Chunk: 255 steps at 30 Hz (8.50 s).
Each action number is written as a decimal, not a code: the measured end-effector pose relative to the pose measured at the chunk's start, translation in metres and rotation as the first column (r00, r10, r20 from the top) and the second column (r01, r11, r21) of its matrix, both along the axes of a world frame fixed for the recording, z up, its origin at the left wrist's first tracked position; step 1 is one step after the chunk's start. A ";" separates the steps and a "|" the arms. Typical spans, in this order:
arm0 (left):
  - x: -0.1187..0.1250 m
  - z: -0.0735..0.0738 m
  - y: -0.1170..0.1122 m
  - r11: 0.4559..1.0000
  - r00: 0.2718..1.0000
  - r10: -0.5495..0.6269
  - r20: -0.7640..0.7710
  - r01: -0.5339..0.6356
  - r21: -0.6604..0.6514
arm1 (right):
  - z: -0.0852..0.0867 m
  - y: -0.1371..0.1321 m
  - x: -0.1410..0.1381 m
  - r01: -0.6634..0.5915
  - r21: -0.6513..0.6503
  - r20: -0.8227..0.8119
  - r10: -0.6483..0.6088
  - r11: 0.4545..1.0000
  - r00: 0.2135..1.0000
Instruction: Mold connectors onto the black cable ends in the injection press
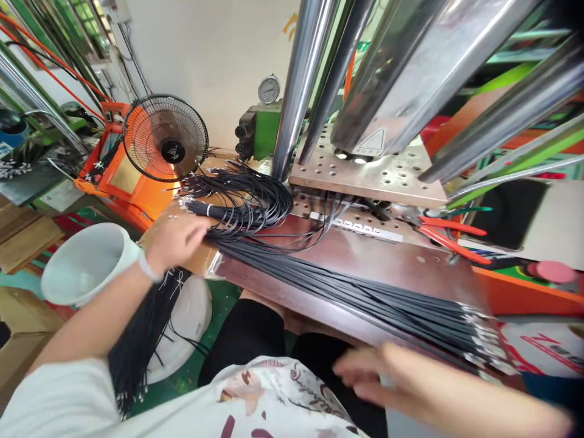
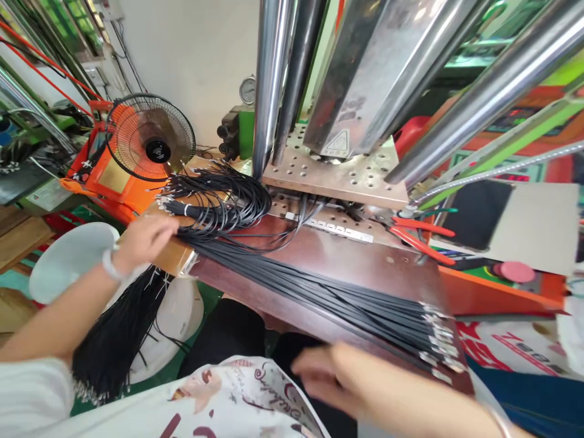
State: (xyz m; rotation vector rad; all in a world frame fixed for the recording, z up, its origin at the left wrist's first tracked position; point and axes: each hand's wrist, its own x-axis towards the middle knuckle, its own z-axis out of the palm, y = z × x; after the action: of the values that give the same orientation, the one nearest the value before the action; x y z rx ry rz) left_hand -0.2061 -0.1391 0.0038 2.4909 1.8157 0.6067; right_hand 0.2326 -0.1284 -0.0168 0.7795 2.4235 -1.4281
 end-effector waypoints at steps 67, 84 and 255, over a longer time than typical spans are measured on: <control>0.263 0.014 0.157 0.601 0.843 -0.530 -0.092 0.296 -0.743 | -0.038 0.035 0.083 0.490 0.855 -0.383 -0.429 0.172 0.818; 0.304 0.024 0.172 0.073 0.840 -0.117 0.530 0.540 -0.839 | -0.008 0.052 0.062 0.531 0.833 -0.435 -0.407 0.155 0.803; 0.244 -0.040 0.130 0.797 0.806 -0.592 -0.016 0.588 0.135 | -0.036 0.052 0.042 0.370 0.896 -0.275 -0.346 0.247 0.897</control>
State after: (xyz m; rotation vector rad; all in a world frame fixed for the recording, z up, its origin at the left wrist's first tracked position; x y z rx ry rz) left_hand 0.0378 -0.0093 -0.0361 2.8908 0.8967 0.7234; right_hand 0.2746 -0.0762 -0.0529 1.6231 3.1030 0.2086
